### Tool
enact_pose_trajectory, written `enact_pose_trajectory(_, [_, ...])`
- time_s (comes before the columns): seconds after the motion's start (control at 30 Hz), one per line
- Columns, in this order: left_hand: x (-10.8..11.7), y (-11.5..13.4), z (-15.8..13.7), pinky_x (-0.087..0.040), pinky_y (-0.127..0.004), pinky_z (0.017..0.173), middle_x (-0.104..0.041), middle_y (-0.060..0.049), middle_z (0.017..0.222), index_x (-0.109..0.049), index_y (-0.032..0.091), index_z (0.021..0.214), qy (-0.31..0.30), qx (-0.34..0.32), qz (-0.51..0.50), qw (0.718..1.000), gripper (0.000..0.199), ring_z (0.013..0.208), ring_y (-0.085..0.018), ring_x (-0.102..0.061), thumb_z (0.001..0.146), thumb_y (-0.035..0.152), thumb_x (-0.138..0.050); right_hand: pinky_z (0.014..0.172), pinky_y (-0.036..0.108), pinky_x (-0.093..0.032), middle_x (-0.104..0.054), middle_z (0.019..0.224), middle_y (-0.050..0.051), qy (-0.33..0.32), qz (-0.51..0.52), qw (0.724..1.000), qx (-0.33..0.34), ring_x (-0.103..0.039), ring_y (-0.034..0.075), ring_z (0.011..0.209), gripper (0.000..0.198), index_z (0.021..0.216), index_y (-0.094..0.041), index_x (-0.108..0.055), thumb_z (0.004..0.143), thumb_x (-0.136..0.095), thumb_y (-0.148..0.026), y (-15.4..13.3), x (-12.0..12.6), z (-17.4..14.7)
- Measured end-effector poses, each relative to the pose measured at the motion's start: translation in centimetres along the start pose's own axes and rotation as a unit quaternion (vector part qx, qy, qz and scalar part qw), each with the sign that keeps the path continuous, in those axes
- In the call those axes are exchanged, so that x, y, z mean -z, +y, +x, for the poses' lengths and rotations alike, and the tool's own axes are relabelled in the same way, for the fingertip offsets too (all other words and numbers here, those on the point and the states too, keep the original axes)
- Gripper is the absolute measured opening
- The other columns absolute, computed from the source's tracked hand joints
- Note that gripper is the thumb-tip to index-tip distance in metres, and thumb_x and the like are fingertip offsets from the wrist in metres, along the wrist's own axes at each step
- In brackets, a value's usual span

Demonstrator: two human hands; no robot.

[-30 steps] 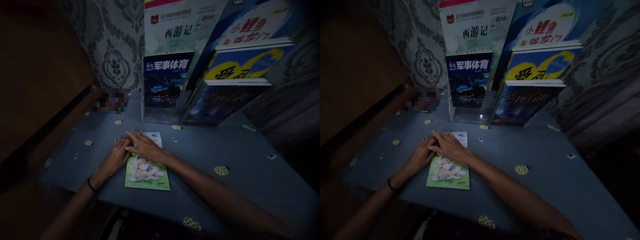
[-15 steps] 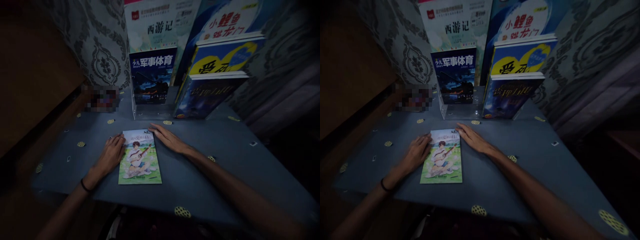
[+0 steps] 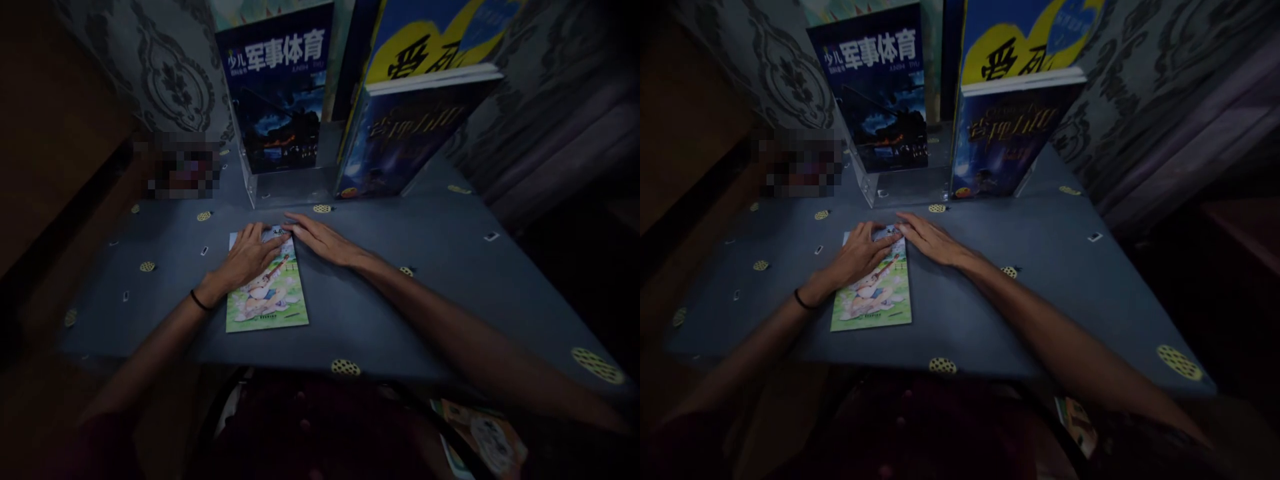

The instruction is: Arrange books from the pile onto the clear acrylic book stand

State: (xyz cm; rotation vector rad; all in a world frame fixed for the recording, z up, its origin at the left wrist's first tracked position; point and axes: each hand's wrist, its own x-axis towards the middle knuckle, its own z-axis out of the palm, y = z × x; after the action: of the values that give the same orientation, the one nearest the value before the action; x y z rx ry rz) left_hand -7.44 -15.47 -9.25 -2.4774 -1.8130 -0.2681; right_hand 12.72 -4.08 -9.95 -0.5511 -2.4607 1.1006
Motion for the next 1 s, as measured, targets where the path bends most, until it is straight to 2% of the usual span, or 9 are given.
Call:
enact_pose_trajectory(0.23, [1.0, 2.3, -2.9, -0.039, -0.050, 0.104, -0.047, -0.011, 0.132, -0.049, 0.035, 0.145, -0.019, -0.087, -0.044, 0.995, 0.042, 0.124, -0.029, -0.043, 0.106, 0.033, -0.035, 0.117, 0.048, -0.035, -0.053, 0.150, 0.009, -0.005, -0.018, 0.999, 0.026, -0.048, 0.027, 0.138, 0.058, 0.147, -0.020, -0.047, 0.105, -0.028, -0.054, 0.5, -0.2, 0.1])
enact_pose_trajectory(0.43, [1.5, 5.2, -6.6, -0.030, -0.058, 0.116, -0.047, -0.009, 0.134, -0.044, 0.040, 0.147, -0.045, -0.159, -0.078, 0.983, 0.044, 0.131, -0.027, -0.042, 0.104, 0.029, -0.044, 0.116, 0.051, -0.036, -0.053, 0.150, 0.008, 0.000, -0.028, 0.999, 0.029, -0.049, 0.027, 0.137, 0.057, 0.142, -0.022, -0.052, 0.104, -0.028, -0.056, 0.6, -0.4, 0.0])
enact_pose_trajectory(0.53, [1.8, 6.2, -7.6, -0.024, -0.058, 0.120, -0.047, -0.007, 0.134, -0.041, 0.042, 0.148, -0.052, -0.161, -0.092, 0.981, 0.046, 0.133, -0.025, -0.040, 0.103, 0.030, -0.046, 0.115, 0.051, -0.037, -0.055, 0.148, 0.007, 0.005, -0.028, 0.999, 0.025, -0.051, 0.026, 0.136, 0.056, 0.143, -0.024, -0.052, 0.104, -0.028, -0.056, 0.7, -0.5, 0.0])
enact_pose_trajectory(0.63, [2.3, 6.0, -7.5, -0.027, -0.056, 0.119, -0.049, -0.006, 0.134, -0.044, 0.043, 0.146, -0.064, -0.151, -0.117, 0.979, 0.043, 0.131, -0.024, -0.042, 0.104, 0.033, -0.045, 0.115, 0.051, -0.038, -0.058, 0.145, 0.006, 0.011, -0.041, 0.999, 0.030, -0.052, 0.026, 0.134, 0.054, 0.142, -0.024, -0.052, 0.104, -0.028, -0.053, 0.6, -0.6, 0.0])
enact_pose_trajectory(0.73, [2.4, 3.5, -6.7, -0.038, -0.046, 0.111, -0.053, -0.007, 0.135, -0.045, 0.039, 0.147, -0.066, -0.130, -0.166, 0.975, 0.042, 0.126, -0.023, -0.047, 0.105, 0.033, -0.040, 0.116, 0.054, -0.035, -0.060, 0.143, 0.008, 0.004, -0.080, 0.996, 0.042, -0.054, 0.026, 0.133, 0.050, 0.142, -0.022, -0.051, 0.105, -0.029, -0.047, 0.5, -0.9, -0.2])
enact_pose_trajectory(0.8, [2.1, 0.4, -6.0, -0.044, -0.041, 0.105, -0.056, -0.009, 0.133, -0.047, 0.031, 0.146, -0.028, -0.063, -0.171, 0.983, 0.041, 0.123, -0.024, -0.051, 0.106, 0.031, -0.037, 0.119, 0.058, -0.029, -0.060, 0.143, 0.010, -0.001, -0.123, 0.991, 0.057, -0.055, 0.028, 0.132, 0.048, 0.143, -0.020, -0.051, 0.104, -0.033, -0.043, 0.4, -1.2, -0.2])
enact_pose_trajectory(0.9, [1.3, -4.8, -5.4, -0.047, -0.044, 0.100, -0.063, -0.012, 0.123, -0.053, 0.020, 0.141, 0.050, 0.080, -0.133, 0.987, 0.041, 0.112, -0.025, -0.057, 0.103, 0.026, -0.038, 0.118, 0.062, -0.026, -0.063, 0.138, 0.013, 0.015, -0.197, 0.977, 0.085, -0.054, 0.030, 0.133, 0.043, 0.140, -0.019, -0.053, 0.102, -0.039, -0.035, 0.1, -1.9, 0.3])
enact_pose_trajectory(1.0, [0.5, -7.9, -5.2, -0.047, -0.043, 0.101, -0.068, -0.009, 0.116, -0.060, 0.019, 0.133, 0.072, 0.108, -0.167, 0.977, 0.038, 0.109, -0.023, -0.061, 0.100, 0.021, -0.042, 0.116, 0.061, -0.030, -0.067, 0.131, 0.015, 0.005, -0.234, 0.964, 0.126, -0.053, 0.031, 0.133, 0.039, 0.136, -0.017, -0.057, 0.100, -0.042, -0.026, -0.8, -3.1, 2.0])
